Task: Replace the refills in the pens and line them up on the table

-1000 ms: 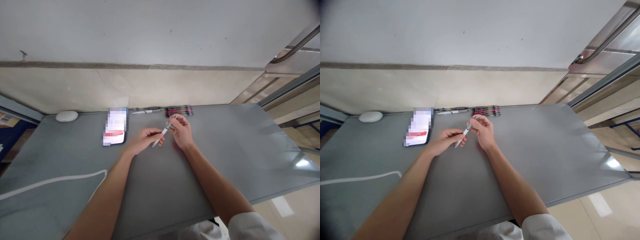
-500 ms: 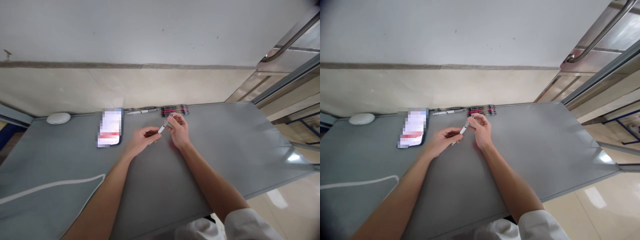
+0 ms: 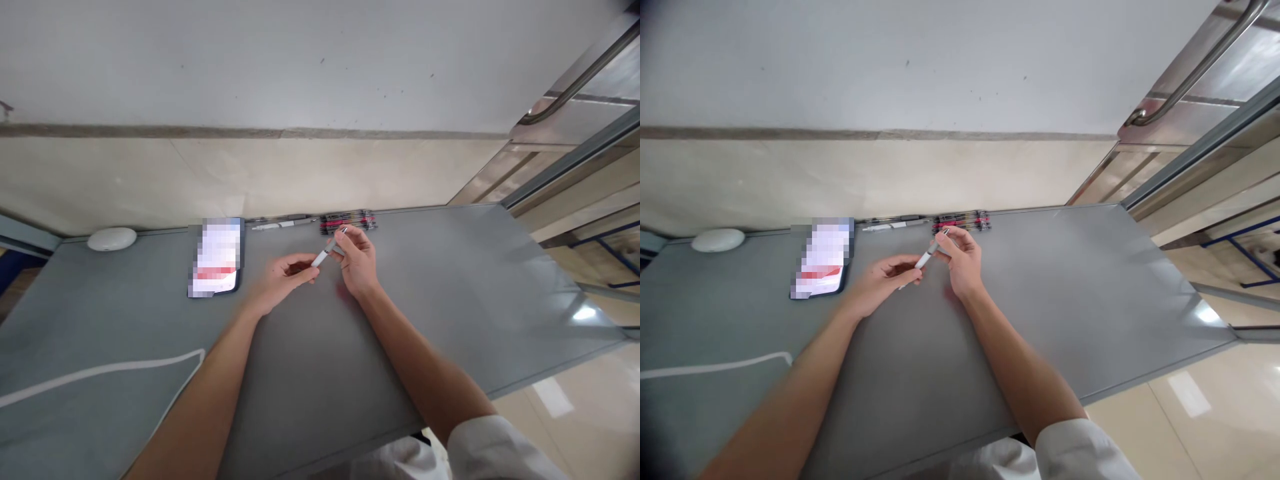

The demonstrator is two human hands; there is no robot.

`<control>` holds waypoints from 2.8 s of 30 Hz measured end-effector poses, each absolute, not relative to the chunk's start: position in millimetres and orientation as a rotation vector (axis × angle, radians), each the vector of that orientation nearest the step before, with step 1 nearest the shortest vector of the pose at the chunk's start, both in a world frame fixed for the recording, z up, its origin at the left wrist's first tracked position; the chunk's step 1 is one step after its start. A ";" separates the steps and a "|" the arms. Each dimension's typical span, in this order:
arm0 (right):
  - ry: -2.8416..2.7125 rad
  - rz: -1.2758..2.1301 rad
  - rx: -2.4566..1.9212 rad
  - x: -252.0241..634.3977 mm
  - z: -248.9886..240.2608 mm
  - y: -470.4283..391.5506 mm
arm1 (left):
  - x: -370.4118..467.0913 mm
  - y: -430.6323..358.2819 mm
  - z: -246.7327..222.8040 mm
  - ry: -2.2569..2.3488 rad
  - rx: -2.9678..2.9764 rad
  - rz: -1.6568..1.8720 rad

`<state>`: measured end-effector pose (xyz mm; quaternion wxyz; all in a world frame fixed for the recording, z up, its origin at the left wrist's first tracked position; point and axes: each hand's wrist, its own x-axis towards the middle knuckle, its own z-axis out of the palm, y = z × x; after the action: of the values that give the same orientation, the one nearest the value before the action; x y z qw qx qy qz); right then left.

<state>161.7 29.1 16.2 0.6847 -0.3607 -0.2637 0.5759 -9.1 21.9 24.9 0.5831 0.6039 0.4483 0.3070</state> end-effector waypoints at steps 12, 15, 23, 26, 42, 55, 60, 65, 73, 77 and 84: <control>-0.640 1.353 -0.764 163.2 19.0 25.5 | -12.0 21.7 25.0 0.989 1.424 0.677; -0.620 1.319 -0.773 163.5 18.4 26.6 | -10.5 21.3 26.1 1.032 1.395 0.708; -0.596 1.299 -0.807 163.8 17.5 28.2 | -7.7 20.8 23.9 1.096 1.471 0.738; -0.621 1.352 -0.796 164.7 18.8 27.0 | -11.4 21.1 23.8 1.029 1.446 0.673; -0.655 1.349 -0.811 164.0 18.5 25.7 | -13.3 21.3 23.8 1.012 1.413 0.654; -0.633 1.358 -0.774 164.5 18.3 26.6 | -10.3 19.6 26.6 1.055 1.455 0.696; -0.658 1.385 -0.752 164.1 19.4 24.8 | -12.1 19.6 28.9 1.025 1.426 0.661; -0.708 1.472 -0.732 165.2 20.2 24.0 | -15.6 20.5 29.1 0.931 1.397 0.579; -0.636 1.374 -0.797 164.3 18.1 27.2 | -9.6 19.2 26.9 1.071 1.511 0.684; -0.649 1.362 -0.799 163.4 19.0 26.7 | -9.6 19.1 26.8 1.067 1.526 0.671; -0.686 1.425 -0.765 164.8 21.6 24.4 | -12.1 19.2 28.1 0.968 1.474 0.615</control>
<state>164.8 24.4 21.6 0.6385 -0.3352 -0.3004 0.6243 -12.1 19.2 28.1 0.5949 0.6345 0.4165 0.2646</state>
